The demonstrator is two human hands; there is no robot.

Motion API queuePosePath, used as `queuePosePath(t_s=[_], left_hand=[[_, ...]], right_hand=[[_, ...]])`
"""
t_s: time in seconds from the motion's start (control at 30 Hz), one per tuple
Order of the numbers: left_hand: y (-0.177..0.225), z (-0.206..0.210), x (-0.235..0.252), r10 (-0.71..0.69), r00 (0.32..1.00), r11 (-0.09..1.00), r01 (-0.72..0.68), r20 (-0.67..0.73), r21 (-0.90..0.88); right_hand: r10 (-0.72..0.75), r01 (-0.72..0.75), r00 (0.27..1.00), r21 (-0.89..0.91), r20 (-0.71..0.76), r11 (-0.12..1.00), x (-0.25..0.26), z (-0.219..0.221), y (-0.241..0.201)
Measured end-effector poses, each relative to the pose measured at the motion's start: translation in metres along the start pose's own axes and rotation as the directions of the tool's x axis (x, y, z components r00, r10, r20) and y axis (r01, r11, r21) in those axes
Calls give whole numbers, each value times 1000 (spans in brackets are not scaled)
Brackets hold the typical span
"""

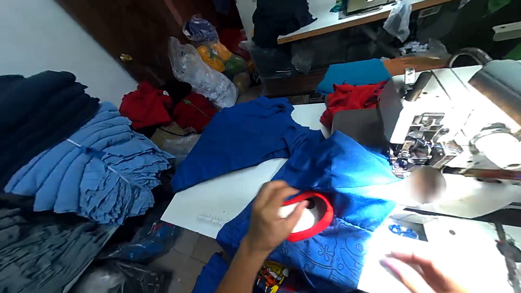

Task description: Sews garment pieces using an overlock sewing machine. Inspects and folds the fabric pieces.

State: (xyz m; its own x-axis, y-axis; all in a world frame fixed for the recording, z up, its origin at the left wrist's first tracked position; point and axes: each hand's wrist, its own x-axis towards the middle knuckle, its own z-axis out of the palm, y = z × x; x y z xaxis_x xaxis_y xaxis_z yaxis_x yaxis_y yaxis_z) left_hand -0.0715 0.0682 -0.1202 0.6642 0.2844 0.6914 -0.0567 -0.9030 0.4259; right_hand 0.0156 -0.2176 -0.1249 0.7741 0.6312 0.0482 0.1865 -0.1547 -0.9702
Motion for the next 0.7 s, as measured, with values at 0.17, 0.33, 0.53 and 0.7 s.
queuePosePath(t_s=[0.17, 0.33, 0.53, 0.7], left_hand=[[5, 41, 41, 220, 973, 961, -203, 71, -185], [-4, 15, 79, 152, 951, 908, -26, 271, -418], [100, 9, 83, 343, 884, 916, -240, 318, -321], [104, 19, 57, 462, 759, 886, -372, 460, -277]], right_hand=[[206, -205, 976, 632, 73, 747, 28, 37, 11], [245, -236, 964, 771, 107, 591, 21, 34, 14], [318, -220, 948, 776, 27, 591, 13, 39, -10], [328, -206, 944, 716, -34, 667, -22, 26, 1]])
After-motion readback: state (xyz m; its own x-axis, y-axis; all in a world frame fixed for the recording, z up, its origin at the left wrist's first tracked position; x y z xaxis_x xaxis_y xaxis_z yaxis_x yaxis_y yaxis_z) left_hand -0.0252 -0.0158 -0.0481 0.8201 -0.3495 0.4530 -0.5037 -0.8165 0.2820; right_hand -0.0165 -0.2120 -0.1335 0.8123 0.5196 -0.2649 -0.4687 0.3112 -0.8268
